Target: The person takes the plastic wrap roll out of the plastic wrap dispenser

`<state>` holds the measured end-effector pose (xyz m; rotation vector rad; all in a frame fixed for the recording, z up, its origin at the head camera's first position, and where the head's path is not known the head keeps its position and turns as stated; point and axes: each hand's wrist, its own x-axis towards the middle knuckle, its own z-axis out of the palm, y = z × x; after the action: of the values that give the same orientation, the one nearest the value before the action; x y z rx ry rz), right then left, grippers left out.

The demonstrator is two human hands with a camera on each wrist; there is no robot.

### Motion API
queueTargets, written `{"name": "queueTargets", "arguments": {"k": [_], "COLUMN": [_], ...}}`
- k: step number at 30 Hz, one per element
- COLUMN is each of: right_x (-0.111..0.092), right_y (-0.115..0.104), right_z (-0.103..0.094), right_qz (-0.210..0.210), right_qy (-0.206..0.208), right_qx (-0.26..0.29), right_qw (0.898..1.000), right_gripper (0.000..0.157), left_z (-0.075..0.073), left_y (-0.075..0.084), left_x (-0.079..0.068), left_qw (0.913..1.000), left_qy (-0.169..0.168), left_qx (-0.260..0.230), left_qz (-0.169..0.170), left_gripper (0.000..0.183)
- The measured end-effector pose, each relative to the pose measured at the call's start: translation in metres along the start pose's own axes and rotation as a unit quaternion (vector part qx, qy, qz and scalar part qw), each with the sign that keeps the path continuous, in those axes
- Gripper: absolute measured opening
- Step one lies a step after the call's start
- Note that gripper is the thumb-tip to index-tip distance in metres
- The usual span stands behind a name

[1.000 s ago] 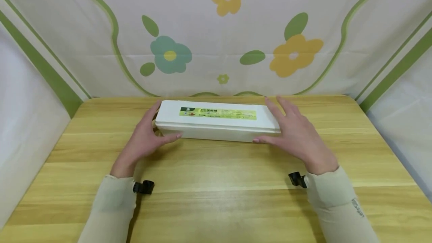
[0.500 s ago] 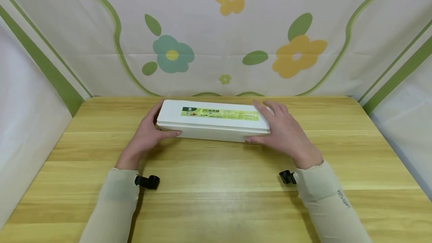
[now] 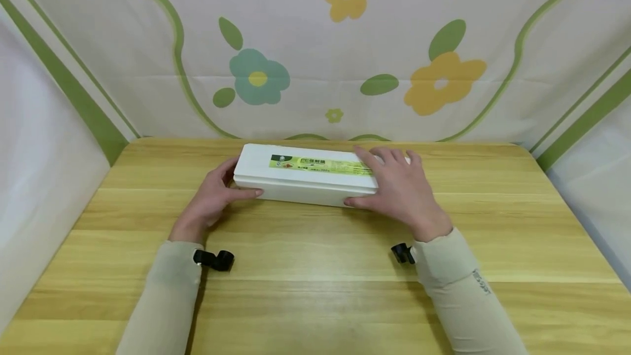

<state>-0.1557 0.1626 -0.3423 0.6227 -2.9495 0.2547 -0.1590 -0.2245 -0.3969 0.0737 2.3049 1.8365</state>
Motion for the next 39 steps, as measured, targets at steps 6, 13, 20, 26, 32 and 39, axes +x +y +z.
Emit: {"name": "queueTargets", "arguments": {"k": [6, 13, 20, 26, 32, 39], "right_x": [0.006, 0.016, 0.028, 0.036, 0.043, 0.05], "right_y": [-0.007, -0.021, -0.043, -0.062, -0.08, -0.086], "right_z": [0.001, 0.001, 0.004, 0.007, 0.011, 0.018], "right_qz": [-0.016, -0.028, -0.058, -0.07, -0.069, -0.077], "right_qy": [0.0, -0.008, -0.011, -0.02, -0.017, -0.005], "right_qx": [0.011, 0.041, 0.035, -0.006, -0.046, -0.054], "right_qw": [1.0, 0.999, 0.998, 0.997, 0.996, 0.996], "right_gripper": [0.109, 0.105, 0.097, 0.093, 0.094, 0.092], "left_z": [-0.008, -0.015, -0.02, -0.02, -0.019, -0.019], "left_y": [-0.006, -0.006, -0.008, -0.01, -0.011, -0.01], "left_x": [0.002, 0.003, 0.006, 0.009, 0.011, 0.011], "left_qw": [0.9996, 0.9979, 0.9959, 0.9947, 0.9942, 0.9936], "left_qy": [-0.007, -0.032, -0.054, -0.063, -0.07, -0.072], "left_qx": [-0.024, -0.053, -0.072, -0.081, -0.082, -0.088], "left_qz": [0.008, 0.015, 0.012, 0.005, -0.003, 0.002], "left_gripper": [0.093, 0.088, 0.085, 0.088, 0.094, 0.098]}}
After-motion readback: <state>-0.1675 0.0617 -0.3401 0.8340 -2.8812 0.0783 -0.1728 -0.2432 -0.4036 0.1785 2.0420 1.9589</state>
